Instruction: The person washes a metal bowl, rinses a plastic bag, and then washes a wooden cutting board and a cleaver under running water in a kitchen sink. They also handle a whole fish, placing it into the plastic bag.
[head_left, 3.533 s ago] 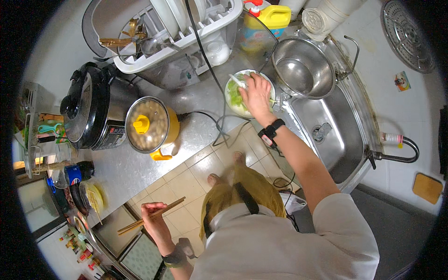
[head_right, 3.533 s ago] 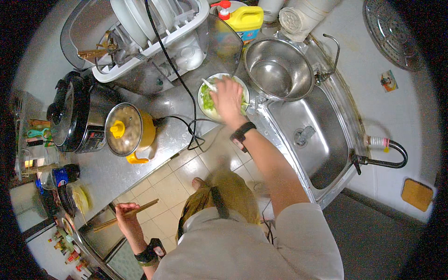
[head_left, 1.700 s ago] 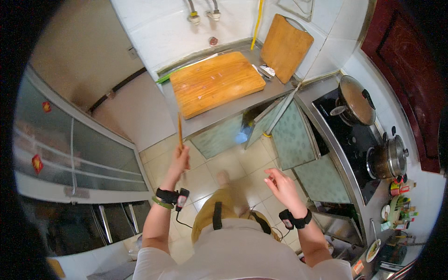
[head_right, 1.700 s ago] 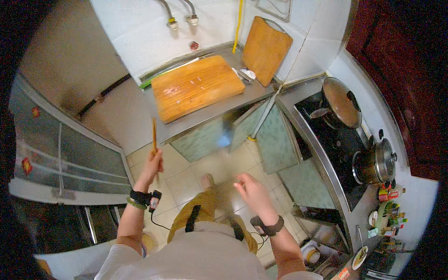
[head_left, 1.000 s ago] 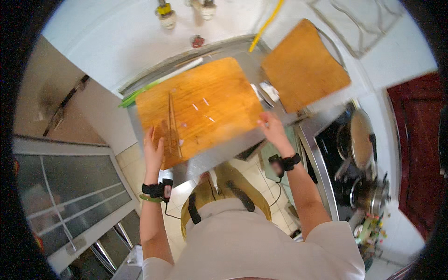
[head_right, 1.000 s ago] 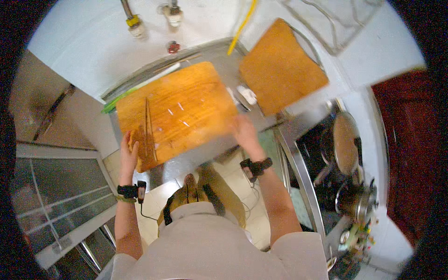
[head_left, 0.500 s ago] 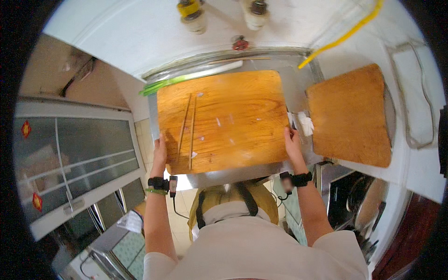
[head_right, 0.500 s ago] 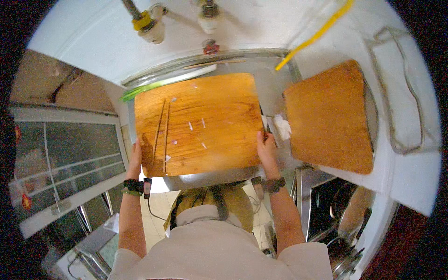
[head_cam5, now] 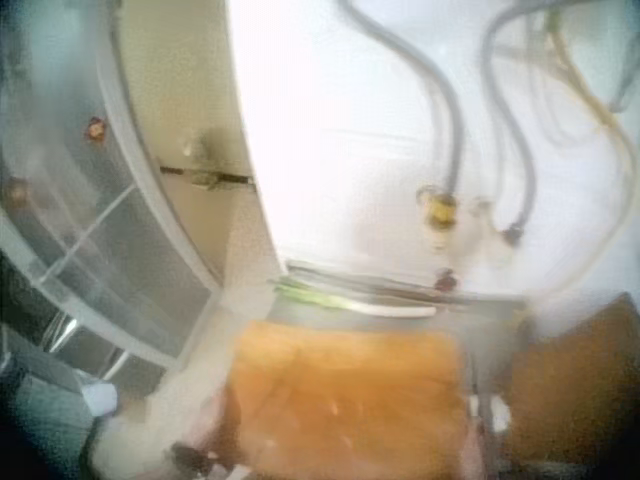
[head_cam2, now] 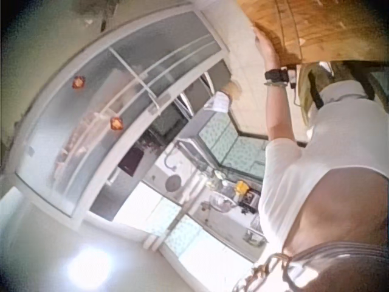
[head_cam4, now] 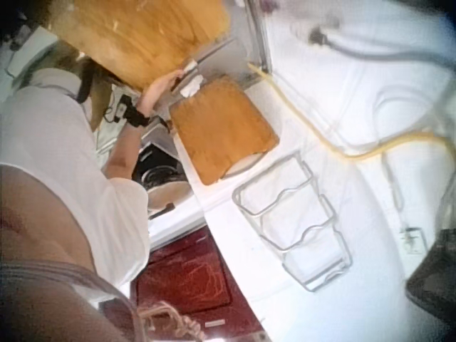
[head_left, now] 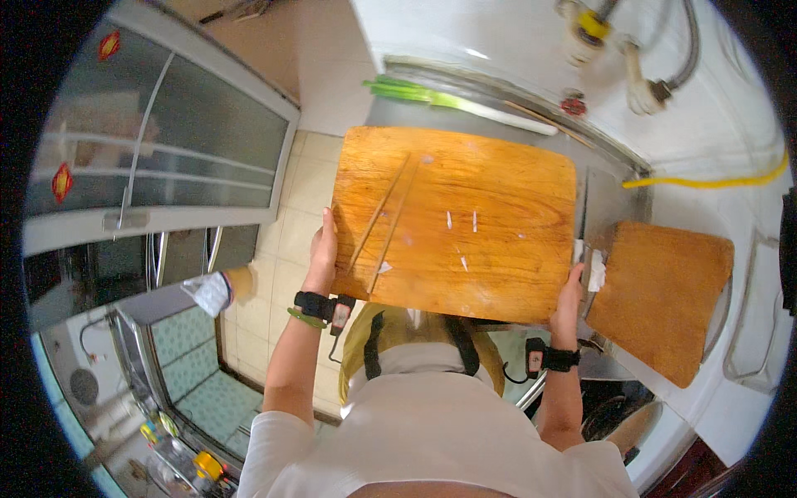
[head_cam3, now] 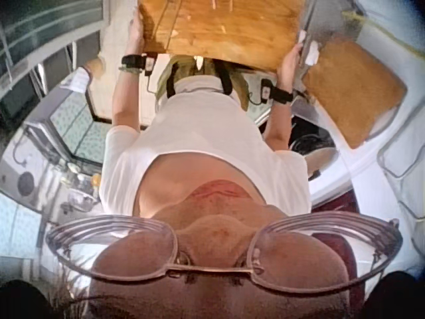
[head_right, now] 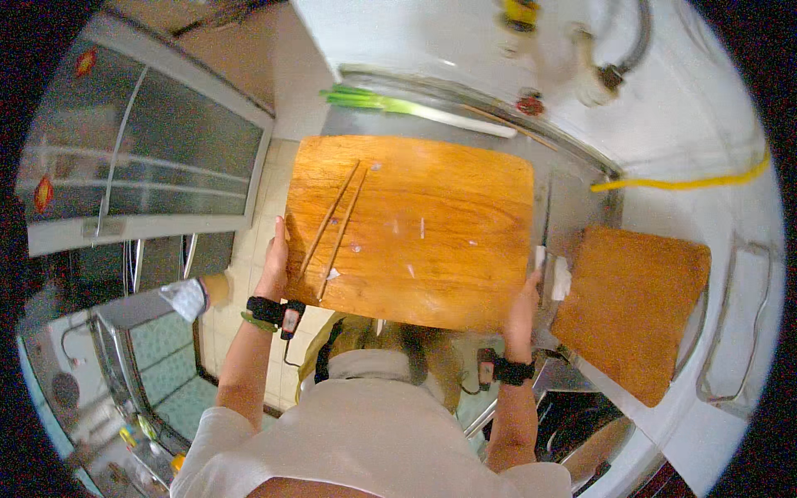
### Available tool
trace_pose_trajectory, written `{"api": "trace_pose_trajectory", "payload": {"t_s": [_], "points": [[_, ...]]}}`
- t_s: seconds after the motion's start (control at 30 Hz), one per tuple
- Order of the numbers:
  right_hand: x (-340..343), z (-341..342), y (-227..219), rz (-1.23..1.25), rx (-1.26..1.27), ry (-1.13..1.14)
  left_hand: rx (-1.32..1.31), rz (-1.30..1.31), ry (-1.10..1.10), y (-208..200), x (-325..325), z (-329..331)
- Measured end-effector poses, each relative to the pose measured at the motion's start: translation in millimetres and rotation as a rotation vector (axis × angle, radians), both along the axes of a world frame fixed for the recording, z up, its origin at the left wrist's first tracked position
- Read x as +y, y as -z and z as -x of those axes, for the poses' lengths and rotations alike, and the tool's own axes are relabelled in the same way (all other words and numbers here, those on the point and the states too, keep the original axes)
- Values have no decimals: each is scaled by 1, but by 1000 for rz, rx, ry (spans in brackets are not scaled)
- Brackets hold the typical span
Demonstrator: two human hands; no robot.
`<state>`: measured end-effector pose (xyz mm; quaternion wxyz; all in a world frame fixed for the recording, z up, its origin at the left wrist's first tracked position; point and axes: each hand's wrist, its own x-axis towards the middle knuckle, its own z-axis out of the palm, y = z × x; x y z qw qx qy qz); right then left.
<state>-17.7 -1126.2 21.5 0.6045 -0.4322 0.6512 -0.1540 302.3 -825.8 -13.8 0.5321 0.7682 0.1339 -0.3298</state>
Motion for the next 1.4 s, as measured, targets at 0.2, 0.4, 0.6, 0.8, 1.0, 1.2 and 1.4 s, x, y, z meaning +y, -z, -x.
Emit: {"api": "trace_pose_trajectory", "payload": {"t_s": [0.2, 0.4, 0.6, 0.8, 1.0, 1.2, 1.4], "points": [[-22, -35, -1, -36, -111, 23, 23, 128, -163, 19, 13, 13], [-83, -104, 49, 208, -190, -629, 74, 488, -474, 23, 28, 13], [-97, -270, 57, -384, -505, -678, -174, 283, -762, 33, 49, 24], [-38, -389, 55, -281, -385, -1053, -253, 509, -1135, 8, 59, 71], [25, -449, 67, -289, -293, -1380, -287, 449, -1393, -21, 55, 110], [126, -505, 115, -130, -326, -1626, -400, 372, -1563, -7, 91, 133], [273, -612, 102, 212, -313, -1992, -417, 363, -1863, 2, 172, 111]]}}
